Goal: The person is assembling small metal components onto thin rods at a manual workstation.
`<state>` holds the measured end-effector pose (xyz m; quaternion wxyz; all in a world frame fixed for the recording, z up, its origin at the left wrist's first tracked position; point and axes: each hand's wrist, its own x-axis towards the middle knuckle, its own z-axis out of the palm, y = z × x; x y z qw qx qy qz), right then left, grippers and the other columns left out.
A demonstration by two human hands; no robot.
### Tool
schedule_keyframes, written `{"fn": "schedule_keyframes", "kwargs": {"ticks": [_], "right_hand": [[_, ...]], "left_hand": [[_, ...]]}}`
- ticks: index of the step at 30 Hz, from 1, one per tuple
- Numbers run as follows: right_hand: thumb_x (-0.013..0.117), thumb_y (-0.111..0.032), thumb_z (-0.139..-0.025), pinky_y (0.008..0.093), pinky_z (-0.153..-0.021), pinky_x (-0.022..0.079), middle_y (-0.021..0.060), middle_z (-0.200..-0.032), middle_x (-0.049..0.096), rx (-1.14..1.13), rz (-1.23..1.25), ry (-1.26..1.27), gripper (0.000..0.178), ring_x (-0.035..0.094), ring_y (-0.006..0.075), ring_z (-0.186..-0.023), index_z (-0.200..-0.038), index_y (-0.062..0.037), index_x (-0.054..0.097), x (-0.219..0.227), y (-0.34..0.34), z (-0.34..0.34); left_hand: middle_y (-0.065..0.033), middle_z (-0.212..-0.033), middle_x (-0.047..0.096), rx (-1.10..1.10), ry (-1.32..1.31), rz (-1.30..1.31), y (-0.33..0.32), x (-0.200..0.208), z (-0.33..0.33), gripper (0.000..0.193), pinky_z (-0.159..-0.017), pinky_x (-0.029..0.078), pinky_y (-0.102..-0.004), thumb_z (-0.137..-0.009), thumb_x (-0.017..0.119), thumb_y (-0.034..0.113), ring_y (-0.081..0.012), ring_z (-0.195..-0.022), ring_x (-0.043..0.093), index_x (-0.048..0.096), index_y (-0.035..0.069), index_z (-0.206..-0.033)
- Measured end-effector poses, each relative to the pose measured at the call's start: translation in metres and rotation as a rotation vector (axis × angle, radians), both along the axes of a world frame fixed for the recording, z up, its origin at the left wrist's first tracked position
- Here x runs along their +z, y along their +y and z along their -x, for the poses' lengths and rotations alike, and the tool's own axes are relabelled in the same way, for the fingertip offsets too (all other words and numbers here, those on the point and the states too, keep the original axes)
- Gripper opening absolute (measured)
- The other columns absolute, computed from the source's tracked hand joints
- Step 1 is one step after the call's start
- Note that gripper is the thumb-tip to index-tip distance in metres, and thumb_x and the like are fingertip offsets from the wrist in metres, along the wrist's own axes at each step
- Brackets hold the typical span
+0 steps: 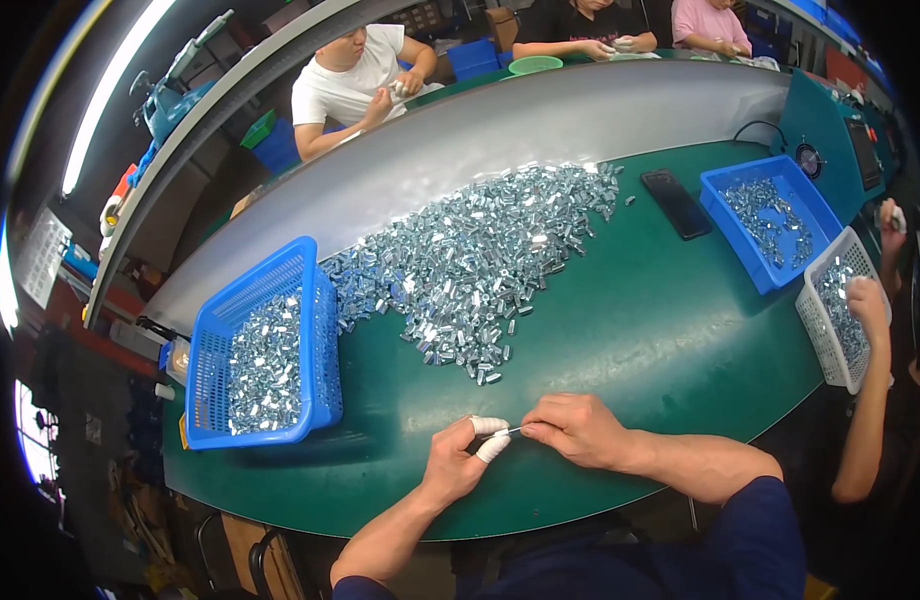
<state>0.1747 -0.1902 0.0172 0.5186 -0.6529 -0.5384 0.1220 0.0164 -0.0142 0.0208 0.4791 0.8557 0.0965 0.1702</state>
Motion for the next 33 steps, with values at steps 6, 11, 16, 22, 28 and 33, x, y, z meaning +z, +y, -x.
{"fn": "schedule_keyframes", "kwargs": {"ticks": [6, 11, 16, 22, 28, 33], "right_hand": [[0.073, -0.016, -0.093, 0.0426, -0.069, 0.054, 0.0118, -0.087, 0.071, -0.022, 0.013, 0.039, 0.012, 0.069, 0.0325, -0.079, -0.096, -0.0048, 0.073, -0.0010, -0.0002, 0.0010], [0.074, -0.016, -0.093, 0.0423, -0.069, 0.054, 0.0123, -0.088, 0.072, -0.025, 0.005, 0.037, 0.012, 0.069, 0.0327, -0.079, -0.098, -0.0048, 0.072, 0.0001, -0.0001, 0.0009], [0.074, -0.016, -0.093, 0.0422, -0.069, 0.054, 0.0122, -0.088, 0.072, -0.012, -0.008, 0.028, 0.012, 0.069, 0.0324, -0.079, -0.097, -0.0049, 0.073, 0.0005, -0.0007, 0.0011], [0.073, -0.016, -0.094, 0.0414, -0.068, 0.054, 0.0119, -0.087, 0.071, -0.009, 0.043, 0.039, 0.011, 0.069, 0.0322, -0.078, -0.096, -0.0049, 0.073, 0.0009, -0.0005, 0.0013], [0.073, -0.015, -0.095, 0.0414, -0.068, 0.054, 0.0129, -0.086, 0.071, -0.005, 0.080, 0.033, 0.011, 0.068, 0.0326, -0.078, -0.098, -0.0036, 0.074, 0.0044, -0.0011, 0.0001], [0.074, -0.015, -0.094, 0.0426, -0.066, 0.052, 0.0134, -0.084, 0.070, -0.019, 0.057, 0.030, 0.011, 0.067, 0.0334, -0.075, -0.095, -0.0046, 0.073, 0.0036, -0.0002, 0.0012]], "left_hand": [[-0.0090, -0.088, 0.072, 0.007, 0.016, 0.032, -0.0013, 0.0003, -0.0005, 0.019, -0.067, 0.055, -0.0308, -0.091, 0.081, 0.011, -0.0171, -0.076, 0.070, 0.075, 0.002, -0.107], [-0.0091, -0.088, 0.073, 0.006, 0.020, 0.023, -0.0010, 0.0025, -0.0016, 0.019, -0.068, 0.056, -0.0304, -0.092, 0.081, 0.012, -0.0166, -0.076, 0.071, 0.075, 0.002, -0.107], [-0.0092, -0.090, 0.073, 0.012, 0.048, 0.080, -0.0020, -0.0013, 0.0008, 0.018, -0.067, 0.056, -0.0300, -0.093, 0.080, 0.012, -0.0152, -0.076, 0.071, 0.075, 0.001, -0.106], [-0.0101, -0.092, 0.074, 0.013, 0.059, 0.104, -0.0024, 0.0026, 0.0016, 0.018, -0.068, 0.058, -0.0304, -0.093, 0.080, 0.012, -0.0155, -0.078, 0.072, 0.075, 0.000, -0.106], [-0.0091, -0.094, 0.076, 0.007, 0.052, 0.115, -0.0019, 0.0042, 0.0011, 0.020, -0.072, 0.058, -0.0299, -0.094, 0.080, 0.015, -0.0139, -0.080, 0.072, 0.075, 0.000, -0.106], [-0.0099, -0.096, 0.076, 0.006, 0.068, 0.124, -0.0015, 0.0044, 0.0014, 0.020, -0.074, 0.058, -0.0305, -0.094, 0.080, 0.015, -0.0155, -0.083, 0.073, 0.075, -0.001, -0.105]]}}
